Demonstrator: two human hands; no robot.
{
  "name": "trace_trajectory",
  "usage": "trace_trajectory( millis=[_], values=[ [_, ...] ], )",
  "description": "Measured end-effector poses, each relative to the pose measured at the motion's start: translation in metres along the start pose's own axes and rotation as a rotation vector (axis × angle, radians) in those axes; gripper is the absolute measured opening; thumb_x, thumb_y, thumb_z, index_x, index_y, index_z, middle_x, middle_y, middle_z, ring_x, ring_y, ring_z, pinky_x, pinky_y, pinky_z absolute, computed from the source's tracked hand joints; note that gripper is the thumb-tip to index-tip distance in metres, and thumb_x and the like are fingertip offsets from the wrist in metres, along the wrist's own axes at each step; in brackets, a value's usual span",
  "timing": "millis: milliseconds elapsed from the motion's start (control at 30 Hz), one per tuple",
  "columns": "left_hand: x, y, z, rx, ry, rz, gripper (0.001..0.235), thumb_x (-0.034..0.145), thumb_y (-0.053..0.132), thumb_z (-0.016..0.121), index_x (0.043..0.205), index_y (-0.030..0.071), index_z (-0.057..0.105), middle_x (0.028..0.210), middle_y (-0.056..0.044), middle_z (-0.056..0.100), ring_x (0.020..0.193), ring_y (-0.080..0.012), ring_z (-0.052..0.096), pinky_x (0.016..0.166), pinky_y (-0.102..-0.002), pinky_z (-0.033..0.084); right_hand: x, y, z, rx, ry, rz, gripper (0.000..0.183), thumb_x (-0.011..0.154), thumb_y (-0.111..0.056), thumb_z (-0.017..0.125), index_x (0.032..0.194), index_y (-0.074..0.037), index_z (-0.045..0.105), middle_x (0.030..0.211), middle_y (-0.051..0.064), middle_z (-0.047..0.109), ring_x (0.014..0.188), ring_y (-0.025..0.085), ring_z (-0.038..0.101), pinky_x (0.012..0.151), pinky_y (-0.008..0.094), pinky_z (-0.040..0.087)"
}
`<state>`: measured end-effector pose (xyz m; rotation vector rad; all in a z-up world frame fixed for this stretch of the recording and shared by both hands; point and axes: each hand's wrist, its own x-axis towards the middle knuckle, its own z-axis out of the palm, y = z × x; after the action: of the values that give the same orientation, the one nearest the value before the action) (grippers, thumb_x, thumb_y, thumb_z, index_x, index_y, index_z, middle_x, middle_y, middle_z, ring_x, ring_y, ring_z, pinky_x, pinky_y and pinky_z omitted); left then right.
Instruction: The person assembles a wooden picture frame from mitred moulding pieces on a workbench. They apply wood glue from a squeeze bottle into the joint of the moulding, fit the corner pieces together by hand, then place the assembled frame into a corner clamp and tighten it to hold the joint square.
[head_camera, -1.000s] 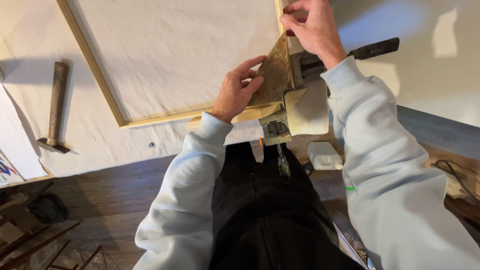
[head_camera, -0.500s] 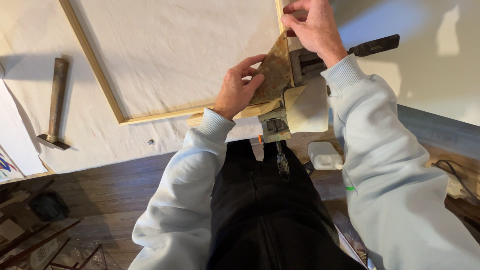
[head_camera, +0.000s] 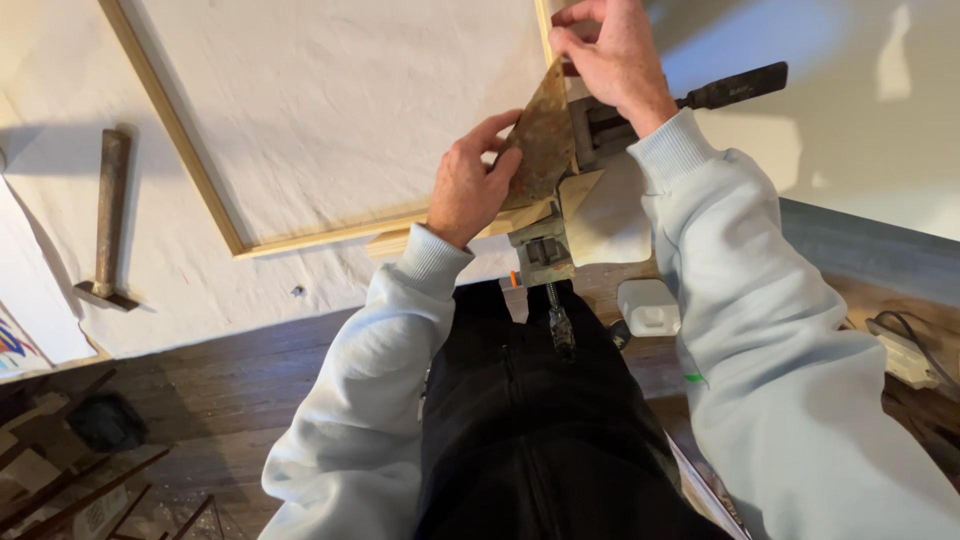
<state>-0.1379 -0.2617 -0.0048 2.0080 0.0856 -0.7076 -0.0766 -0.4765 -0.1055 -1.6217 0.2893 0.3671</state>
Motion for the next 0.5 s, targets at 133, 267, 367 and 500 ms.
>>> trace_trajectory(
  millis=[133, 267, 367, 500],
  values=[
    [0.001, -0.026, 0.002, -0.198, -0.038, -0.043, 0.042, 0.095, 0.01, 0.063, 0.137, 0.007, 0.063, 0.099, -0.012, 0.079, 0.08, -0.0156, 0.077, 0.07, -0.029, 0.063, -0.001, 0.009, 0.002, -0.004, -0.015, -0.014, 0.023, 0.099, -0.009, 0.074, 0.112, 0.009, 0.068, 0.104, 0.011, 0.074, 0.093, 0.016, 0.078, 0.075, 0.031, 0.064],
    [0.003, -0.019, 0.005, -0.209, -0.001, -0.011, 0.039, 0.096, 0.008, 0.065, 0.135, 0.005, 0.065, 0.1, -0.012, 0.079, 0.083, -0.0136, 0.075, 0.071, -0.029, 0.064, 0.002, 0.009, -0.003, 0.006, 0.019, -0.074, 0.033, 0.097, -0.007, 0.072, 0.122, 0.008, 0.057, 0.115, 0.013, 0.073, 0.096, 0.019, 0.078, 0.076, 0.032, 0.065],
    [0.003, -0.008, 0.007, -0.117, 0.026, -0.038, 0.039, 0.095, 0.009, 0.065, 0.133, 0.006, 0.067, 0.099, -0.011, 0.079, 0.077, -0.0132, 0.074, 0.067, -0.029, 0.062, 0.002, 0.02, -0.003, -0.042, 0.014, -0.072, 0.038, 0.099, -0.007, 0.073, 0.129, 0.007, 0.053, 0.118, 0.012, 0.074, 0.097, 0.02, 0.078, 0.076, 0.032, 0.065],
    [0.004, -0.021, 0.008, -0.118, 0.015, 0.006, 0.038, 0.097, 0.008, 0.065, 0.135, 0.005, 0.065, 0.099, -0.01, 0.078, 0.077, -0.0117, 0.073, 0.07, -0.027, 0.062, 0.004, 0.027, -0.006, -0.028, -0.013, -0.096, 0.041, 0.105, -0.009, 0.073, 0.135, 0.005, 0.049, 0.123, 0.011, 0.073, 0.103, 0.019, 0.079, 0.078, 0.032, 0.065]
  ],
)
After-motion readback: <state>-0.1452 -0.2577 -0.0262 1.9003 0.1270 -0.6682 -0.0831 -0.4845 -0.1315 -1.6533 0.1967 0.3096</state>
